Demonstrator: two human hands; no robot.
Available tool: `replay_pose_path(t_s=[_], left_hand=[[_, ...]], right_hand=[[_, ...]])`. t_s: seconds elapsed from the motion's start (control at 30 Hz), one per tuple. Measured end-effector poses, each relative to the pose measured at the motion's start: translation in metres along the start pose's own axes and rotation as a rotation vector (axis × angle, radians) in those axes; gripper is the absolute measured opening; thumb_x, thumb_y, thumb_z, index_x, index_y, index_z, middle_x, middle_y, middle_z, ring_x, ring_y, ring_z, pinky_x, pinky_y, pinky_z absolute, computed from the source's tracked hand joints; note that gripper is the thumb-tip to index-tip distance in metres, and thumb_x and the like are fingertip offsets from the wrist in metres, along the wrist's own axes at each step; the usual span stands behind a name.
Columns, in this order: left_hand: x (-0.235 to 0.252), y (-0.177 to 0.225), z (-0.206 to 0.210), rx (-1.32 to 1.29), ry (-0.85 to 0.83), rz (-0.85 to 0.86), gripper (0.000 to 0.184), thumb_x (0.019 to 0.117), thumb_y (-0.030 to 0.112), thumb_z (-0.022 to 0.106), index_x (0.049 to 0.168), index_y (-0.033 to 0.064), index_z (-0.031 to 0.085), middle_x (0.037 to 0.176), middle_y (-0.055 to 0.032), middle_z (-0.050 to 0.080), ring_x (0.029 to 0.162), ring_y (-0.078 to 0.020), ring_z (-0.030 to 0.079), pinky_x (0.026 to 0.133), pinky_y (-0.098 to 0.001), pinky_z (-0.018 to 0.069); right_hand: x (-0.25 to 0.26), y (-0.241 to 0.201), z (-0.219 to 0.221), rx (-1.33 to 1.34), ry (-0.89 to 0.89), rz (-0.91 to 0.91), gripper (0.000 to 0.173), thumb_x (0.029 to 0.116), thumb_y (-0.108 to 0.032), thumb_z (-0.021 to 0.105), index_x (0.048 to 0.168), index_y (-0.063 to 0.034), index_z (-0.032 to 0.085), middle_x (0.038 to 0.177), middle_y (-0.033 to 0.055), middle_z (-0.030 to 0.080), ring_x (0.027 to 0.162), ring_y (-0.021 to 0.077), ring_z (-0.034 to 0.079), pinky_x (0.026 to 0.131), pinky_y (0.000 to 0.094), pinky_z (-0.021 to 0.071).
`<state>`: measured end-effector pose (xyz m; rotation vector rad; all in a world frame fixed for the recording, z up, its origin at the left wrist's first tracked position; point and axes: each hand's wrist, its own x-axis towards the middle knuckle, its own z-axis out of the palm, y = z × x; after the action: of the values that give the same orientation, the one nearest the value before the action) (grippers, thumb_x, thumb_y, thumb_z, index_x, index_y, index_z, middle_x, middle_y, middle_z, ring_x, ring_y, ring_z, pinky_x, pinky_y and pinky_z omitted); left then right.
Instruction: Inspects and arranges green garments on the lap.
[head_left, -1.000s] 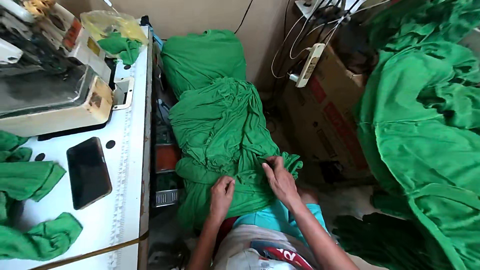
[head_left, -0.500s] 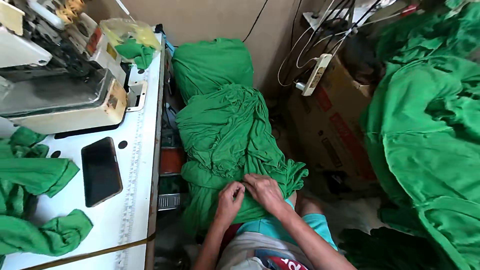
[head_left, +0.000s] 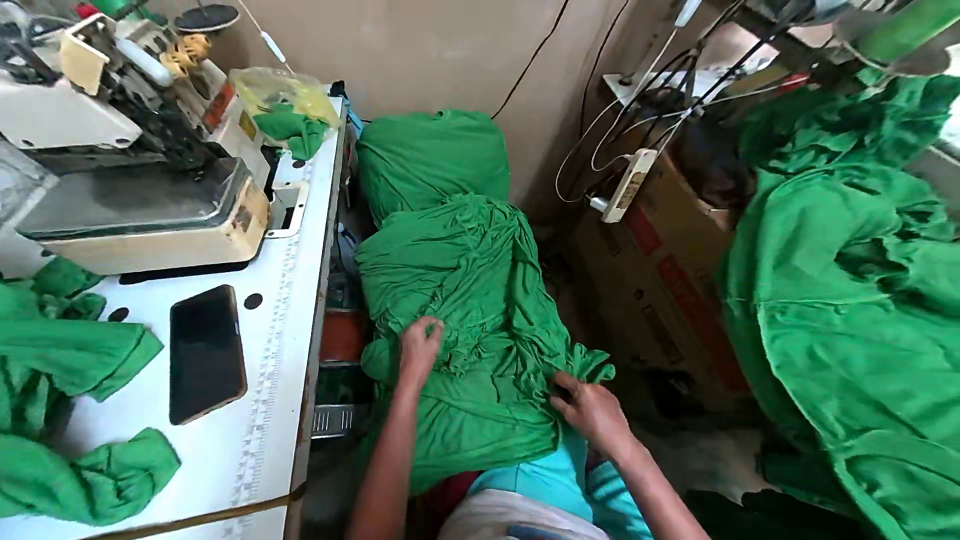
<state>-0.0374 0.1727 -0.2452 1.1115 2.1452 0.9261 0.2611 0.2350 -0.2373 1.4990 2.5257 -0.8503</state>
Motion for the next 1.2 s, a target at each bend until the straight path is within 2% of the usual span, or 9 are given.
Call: replay_pose_path(t_s=[0.13, 0.23, 0.37, 0.5, 0.6, 0.77, 0.97, 1.1, 1.2], left_hand=[[-0.001, -0.004, -0.011, -0.111, 0.108, 0.003, 0.035, 0.1098, 0.022, 0.046, 0.114, -0.0053, 0.067, 0.112, -0.0214, 0.068, 0.109, -0.0289, 0.065, 0.1, -0.047, 0.0491], [-0.004, -0.003, -0.007, -0.222, 0.196, 0.046, 0.035, 0.1093, 0.023, 0.047, 0.099, -0.0049, 0.064, 0.087, -0.0126, 0.06, 0.081, -0.019, 0.056, 0.078, -0.0384, 0.0478], [-0.017, 0.013, 0.015, -0.533, 0.11, 0.115, 0.027, 0.1069, 0.018, 0.051, 0.088, 0.0025, 0.062, 0.077, 0.0017, 0.054, 0.073, -0.0055, 0.052, 0.073, -0.0263, 0.0453], [-0.035, 0.028, 0.039, -0.623, -0.014, 0.164, 0.024, 0.1054, 0.014, 0.053, 0.089, 0.0024, 0.065, 0.076, 0.0033, 0.057, 0.072, -0.0027, 0.053, 0.071, -0.0229, 0.0464], [-0.046, 0.027, 0.051, -0.676, -0.044, 0.143, 0.021, 0.1032, 0.013, 0.057, 0.089, 0.003, 0.069, 0.076, 0.0042, 0.061, 0.069, -0.0015, 0.054, 0.065, -0.0215, 0.0462], [-0.06, 0.017, 0.054, -0.563, -0.037, 0.096, 0.023, 0.1037, 0.013, 0.057, 0.091, -0.0017, 0.069, 0.076, 0.0001, 0.064, 0.068, -0.0047, 0.06, 0.067, -0.0248, 0.0531], [-0.074, 0.001, 0.054, -0.093, -0.051, 0.01, 0.035, 0.1083, 0.022, 0.049, 0.097, -0.0055, 0.068, 0.086, -0.0142, 0.069, 0.08, -0.0214, 0.069, 0.08, -0.0401, 0.0568], [-0.076, 0.004, 0.052, 0.033, 0.027, -0.049, 0.04, 0.1104, 0.026, 0.043, 0.105, -0.0049, 0.067, 0.096, -0.0182, 0.069, 0.09, -0.0295, 0.069, 0.087, -0.0481, 0.055], [-0.075, 0.007, 0.051, -0.044, 0.146, -0.006, 0.037, 0.1098, 0.022, 0.044, 0.103, -0.0064, 0.068, 0.094, -0.0179, 0.069, 0.089, -0.0278, 0.068, 0.086, -0.045, 0.0552]], right_hand=[[-0.004, 0.001, 0.011, 0.07, 0.27, -0.213, 0.044, 0.0953, -0.044, 0.069, 0.116, -0.0053, 0.07, 0.084, 0.0171, 0.073, 0.075, 0.04, 0.072, 0.068, 0.0637, 0.0554], [0.0, -0.01, 0.014, 0.209, 0.549, -0.297, 0.033, 0.1019, -0.027, 0.058, 0.115, 0.0012, 0.067, 0.078, 0.0162, 0.07, 0.065, 0.0352, 0.07, 0.059, 0.0572, 0.0559], [0.005, -0.033, 0.009, 0.542, 0.453, -0.231, 0.035, 0.1089, -0.022, 0.042, 0.113, 0.0027, 0.067, 0.084, 0.0106, 0.07, 0.063, 0.0176, 0.063, 0.059, 0.0378, 0.055], [0.012, -0.055, 0.014, 0.74, 0.327, -0.166, 0.029, 0.1055, -0.026, 0.054, 0.112, -0.0018, 0.069, 0.09, 0.0056, 0.07, 0.063, 0.0097, 0.06, 0.057, 0.0298, 0.0519], [0.014, -0.064, 0.018, 0.795, 0.244, -0.145, 0.034, 0.0991, -0.032, 0.064, 0.116, -0.0026, 0.067, 0.09, 0.0037, 0.068, 0.066, 0.0087, 0.059, 0.059, 0.0291, 0.0515], [0.011, -0.053, 0.027, 0.68, 0.305, -0.15, 0.022, 0.0979, -0.024, 0.063, 0.094, -0.0035, 0.067, 0.074, 0.0006, 0.058, 0.063, 0.007, 0.052, 0.061, 0.027, 0.0454], [0.003, -0.027, 0.032, 0.4, -0.007, -0.064, 0.028, 0.1016, -0.025, 0.064, 0.107, 0.0007, 0.073, 0.107, 0.017, 0.07, 0.101, 0.0295, 0.068, 0.094, 0.0514, 0.0521], [-0.002, -0.029, 0.043, 0.331, 0.046, -0.034, 0.029, 0.1024, -0.027, 0.063, 0.109, -0.0001, 0.073, 0.109, 0.0173, 0.072, 0.103, 0.0319, 0.069, 0.095, 0.054, 0.0522], [-0.003, -0.029, 0.045, 0.327, 0.085, -0.056, 0.028, 0.1022, -0.025, 0.063, 0.107, -0.0003, 0.073, 0.105, 0.0165, 0.073, 0.098, 0.0312, 0.07, 0.091, 0.0541, 0.0533]])
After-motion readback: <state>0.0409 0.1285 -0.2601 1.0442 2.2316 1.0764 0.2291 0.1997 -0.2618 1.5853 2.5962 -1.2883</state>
